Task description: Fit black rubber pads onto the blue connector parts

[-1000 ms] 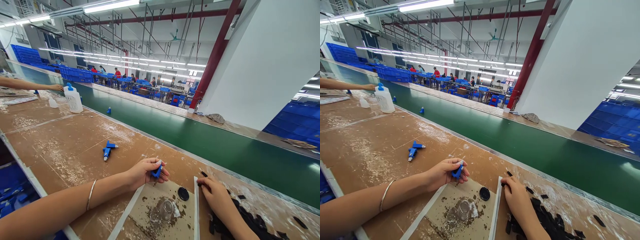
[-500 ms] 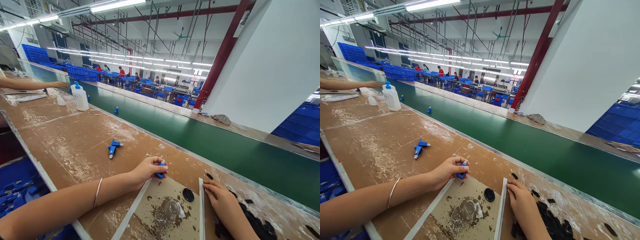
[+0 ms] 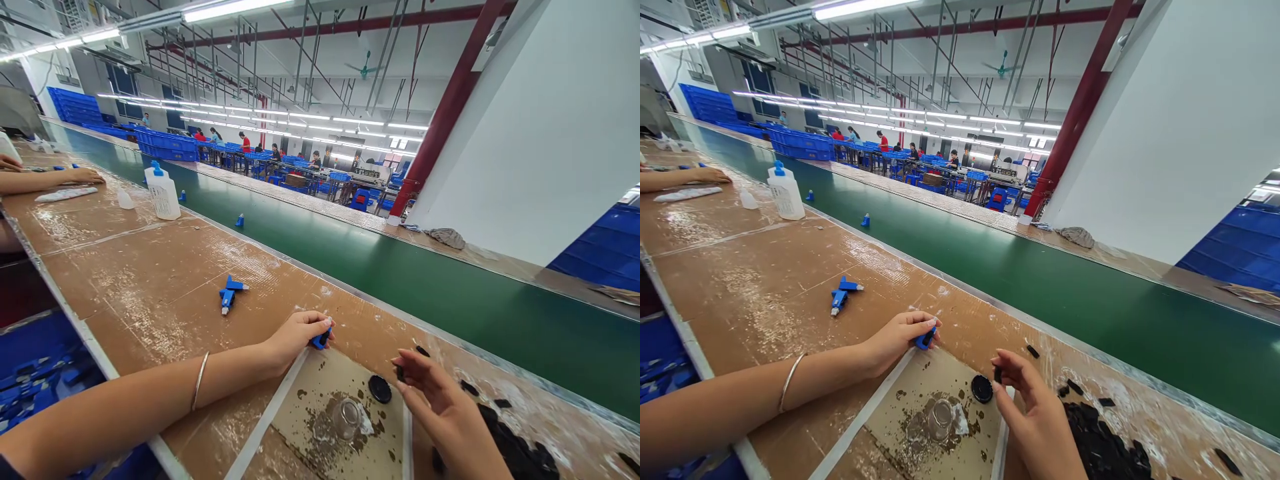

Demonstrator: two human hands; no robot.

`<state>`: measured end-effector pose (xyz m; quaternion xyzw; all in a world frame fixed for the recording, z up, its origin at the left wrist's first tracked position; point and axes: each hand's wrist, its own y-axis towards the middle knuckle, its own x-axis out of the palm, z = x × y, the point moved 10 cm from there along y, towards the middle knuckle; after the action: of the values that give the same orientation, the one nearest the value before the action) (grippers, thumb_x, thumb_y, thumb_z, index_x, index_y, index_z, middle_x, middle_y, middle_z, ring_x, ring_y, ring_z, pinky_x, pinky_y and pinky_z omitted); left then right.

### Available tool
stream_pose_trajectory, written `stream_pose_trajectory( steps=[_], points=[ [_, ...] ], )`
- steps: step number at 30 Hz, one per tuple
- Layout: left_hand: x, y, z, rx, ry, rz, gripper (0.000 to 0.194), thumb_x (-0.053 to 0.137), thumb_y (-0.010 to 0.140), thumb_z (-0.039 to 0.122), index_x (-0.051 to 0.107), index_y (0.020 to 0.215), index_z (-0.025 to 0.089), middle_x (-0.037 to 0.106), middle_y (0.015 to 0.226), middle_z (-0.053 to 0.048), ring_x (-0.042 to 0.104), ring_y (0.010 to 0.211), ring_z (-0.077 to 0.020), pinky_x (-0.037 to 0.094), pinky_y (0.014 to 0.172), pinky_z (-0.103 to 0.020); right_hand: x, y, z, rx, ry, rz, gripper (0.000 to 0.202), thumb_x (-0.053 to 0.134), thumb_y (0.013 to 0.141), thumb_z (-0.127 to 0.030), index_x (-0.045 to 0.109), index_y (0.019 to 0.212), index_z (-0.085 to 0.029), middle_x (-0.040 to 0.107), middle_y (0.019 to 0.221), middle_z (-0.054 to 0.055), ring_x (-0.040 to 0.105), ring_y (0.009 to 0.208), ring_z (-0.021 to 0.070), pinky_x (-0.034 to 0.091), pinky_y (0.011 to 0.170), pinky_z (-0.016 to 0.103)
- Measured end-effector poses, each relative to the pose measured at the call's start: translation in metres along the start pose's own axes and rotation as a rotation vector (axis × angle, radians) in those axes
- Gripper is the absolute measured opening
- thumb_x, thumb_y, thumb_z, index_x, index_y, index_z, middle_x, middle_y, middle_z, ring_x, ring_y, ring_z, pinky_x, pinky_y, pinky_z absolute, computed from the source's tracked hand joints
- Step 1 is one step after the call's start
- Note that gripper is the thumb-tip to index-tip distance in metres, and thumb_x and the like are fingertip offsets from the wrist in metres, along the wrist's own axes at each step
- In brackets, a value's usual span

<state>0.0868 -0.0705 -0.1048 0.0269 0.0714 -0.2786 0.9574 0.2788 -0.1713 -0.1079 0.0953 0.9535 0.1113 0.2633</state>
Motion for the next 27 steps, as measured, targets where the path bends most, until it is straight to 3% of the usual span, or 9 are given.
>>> stream_pose_trajectory(
  steps=[3, 6, 10, 15, 17, 20, 23, 27],
  points=[
    [-0.012, 0.004, 0.013, 0.150, 0.360, 0.038, 0.031, 0.045, 0.088, 0.030, 0.056, 0.114, 0.016, 0.062, 0.099, -0.010, 0.057, 0.092, -0.0234, 0.042, 0.087, -0.038, 0.020, -0.010, -0.017, -0.070, 0.059, -0.095, 0.039, 0.053, 0.088, -0.038, 0.045, 0.123, -0.022, 0.061, 0.113, 0.009, 0.059, 0.104, 0.0178, 0.049, 0.091, 0.030],
    [-0.021, 0.009, 0.019, 0.247, 0.740, 0.035, 0.030, 0.052, 0.079, 0.010, 0.063, 0.105, 0.019, 0.061, 0.102, -0.010, 0.052, 0.102, -0.0289, 0.034, 0.096, -0.044, 0.038, -0.019, -0.032, -0.160, -0.009, -0.213, 0.040, 0.051, 0.089, -0.028, 0.041, 0.128, -0.030, 0.061, 0.112, 0.003, 0.058, 0.102, 0.0143, 0.047, 0.091, 0.027],
    [-0.046, 0.017, 0.021, 0.224, 1.152, 0.130, 0.027, 0.047, 0.072, -0.004, 0.067, 0.085, 0.008, 0.061, 0.095, -0.018, 0.053, 0.099, -0.0341, 0.034, 0.094, -0.050, 0.051, -0.026, -0.046, -0.215, -0.095, -0.325, 0.048, 0.049, 0.089, -0.020, 0.034, 0.131, -0.037, 0.060, 0.116, -0.002, 0.055, 0.109, 0.0109, 0.042, 0.097, 0.025],
    [-0.078, 0.017, 0.033, 0.172, 1.469, 0.349, 0.027, 0.045, 0.072, -0.004, 0.064, 0.091, -0.009, 0.056, 0.100, -0.032, 0.046, 0.108, -0.0430, 0.022, 0.100, -0.058, 0.055, -0.028, -0.052, -0.218, -0.089, -0.337, 0.046, 0.049, 0.088, -0.019, 0.038, 0.129, -0.035, 0.060, 0.116, 0.000, 0.055, 0.110, 0.0118, 0.042, 0.097, 0.026],
    [-0.076, 0.016, 0.033, 0.202, 1.529, 0.369, 0.030, 0.047, 0.072, -0.002, 0.063, 0.096, -0.009, 0.054, 0.108, -0.032, 0.043, 0.112, -0.0433, 0.019, 0.103, -0.057, 0.056, -0.027, -0.050, -0.197, -0.077, -0.325, 0.043, 0.049, 0.087, -0.020, 0.043, 0.128, -0.030, 0.061, 0.115, 0.003, 0.056, 0.109, 0.0142, 0.043, 0.096, 0.028],
    [-0.057, 0.016, 0.029, 0.292, 1.565, 0.311, 0.028, 0.051, 0.072, 0.004, 0.065, 0.096, 0.001, 0.054, 0.114, -0.025, 0.043, 0.114, -0.0379, 0.018, 0.107, -0.050, 0.056, -0.027, -0.047, -0.165, -0.051, -0.299, 0.041, 0.052, 0.084, -0.024, 0.049, 0.125, -0.026, 0.063, 0.111, 0.006, 0.058, 0.107, 0.0181, 0.045, 0.095, 0.031],
    [-0.034, 0.014, 0.024, 0.386, 1.561, 0.222, 0.021, 0.050, 0.077, 0.010, 0.066, 0.090, 0.008, 0.057, 0.109, -0.018, 0.047, 0.109, -0.0319, 0.023, 0.107, -0.043, 0.052, -0.026, -0.044, -0.144, -0.027, -0.258, 0.040, 0.053, 0.083, -0.025, 0.051, 0.123, -0.029, 0.064, 0.111, 0.004, 0.059, 0.106, 0.0177, 0.045, 0.094, 0.031],
    [-0.021, 0.011, 0.022, 0.453, 1.531, 0.169, 0.020, 0.046, 0.081, 0.011, 0.065, 0.088, 0.011, 0.059, 0.102, -0.016, 0.048, 0.102, -0.0288, 0.028, 0.104, -0.042, 0.057, -0.027, -0.041, -0.135, -0.038, -0.338, 0.043, 0.054, 0.085, -0.025, 0.047, 0.127, -0.032, 0.063, 0.114, 0.002, 0.057, 0.109, 0.0162, 0.043, 0.097, 0.030]
  ],
)
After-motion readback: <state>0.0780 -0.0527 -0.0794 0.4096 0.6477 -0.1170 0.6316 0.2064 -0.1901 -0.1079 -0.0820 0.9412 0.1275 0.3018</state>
